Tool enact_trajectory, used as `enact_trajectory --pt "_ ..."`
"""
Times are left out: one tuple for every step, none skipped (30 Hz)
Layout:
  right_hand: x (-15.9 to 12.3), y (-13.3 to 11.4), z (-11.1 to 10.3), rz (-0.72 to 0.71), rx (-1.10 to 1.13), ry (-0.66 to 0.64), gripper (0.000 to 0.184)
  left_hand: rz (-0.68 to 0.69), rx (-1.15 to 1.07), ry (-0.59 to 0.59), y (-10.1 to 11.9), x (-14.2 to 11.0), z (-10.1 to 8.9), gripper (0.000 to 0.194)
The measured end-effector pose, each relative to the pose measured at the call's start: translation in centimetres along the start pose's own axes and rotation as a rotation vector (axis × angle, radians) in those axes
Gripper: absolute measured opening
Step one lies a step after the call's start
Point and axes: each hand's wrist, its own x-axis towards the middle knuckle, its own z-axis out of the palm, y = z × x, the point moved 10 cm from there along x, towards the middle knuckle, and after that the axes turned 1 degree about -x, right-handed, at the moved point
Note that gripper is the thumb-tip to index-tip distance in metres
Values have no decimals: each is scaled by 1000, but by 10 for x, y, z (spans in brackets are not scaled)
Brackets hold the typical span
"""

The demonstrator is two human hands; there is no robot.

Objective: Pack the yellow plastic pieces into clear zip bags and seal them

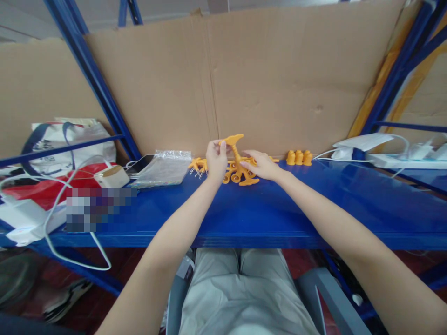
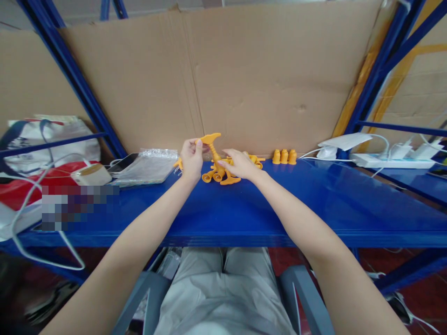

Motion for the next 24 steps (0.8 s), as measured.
enact_trajectory --pt "1 -2 3 1 62 1 41 -9 -27 -17 -1 -2 6 26" --pt "2 -2 5 18 106 -3 38 -12 -35 -40 0 -4 10 27" --pt "3 -1 7 47 127 -8 35 -6 -23 -66 1 -6 14 28" --pt "3 2 8 80 129 -11 32 11 12 -93 5 -8 16 29" --pt "4 4 8 104 119 -7 30 42 72 -122 11 -10 18 29" --pt "5 6 6 114 102 6 29 83 152 -151 19 -12 18 30" --pt "5 6 3 110 84 25 28 137 251 -182 28 -14 18 31" --pt "6 6 -1 98 63 48 29 196 361 -223 37 -17 19 34" --pt "6 6 -4 86 39 68 30 251 464 -264 45 -20 21 36" --pt "6 5 -7 77 11 77 32 298 553 -311 52 -24 24 38" --pt "6 5 -9 69 -21 76 33 342 626 -360 56 -28 28 38" --pt "6 3 -10 59 -53 67 33 379 678 -407 59 -31 32 36" --pt "6 1 -11 44 -85 55 33 411 713 -449 59 -34 37 35" --pt "5 -1 -11 25 -117 43 33 436 734 -482 59 -37 41 34" --pt "5 -3 -12 6 -149 31 33 456 743 -506 58 -39 44 34" --pt "4 -5 -12 -9 -180 22 33 470 747 -521 56 -40 47 35" --pt "4 -6 -12 -19 -208 12 33 478 747 -530 54 -41 49 34" --pt "3 -7 -11 -25 -231 -2 32 482 747 -536 52 -41 50 34" --pt "3 -7 -9 -28 -249 -19 32 483 748 -540 50 -41 51 33" --pt "3 -6 -7 -29 -261 -37 31 481 752 -544 49 -41 51 33" --pt "3 -6 -5 -31 -267 -53 31 477 761 -549 47 -41 52 32" --pt "2 -6 -4 -34 -270 -66 31 471 773 -555 46 -41 52 32" --pt "2 -6 -2 -39 -272 -77 31 462 789 -563 45 -42 52 32" --pt "2 -6 -1 -44 -275 -84 30 452 807 -571 44 -42 52 32"
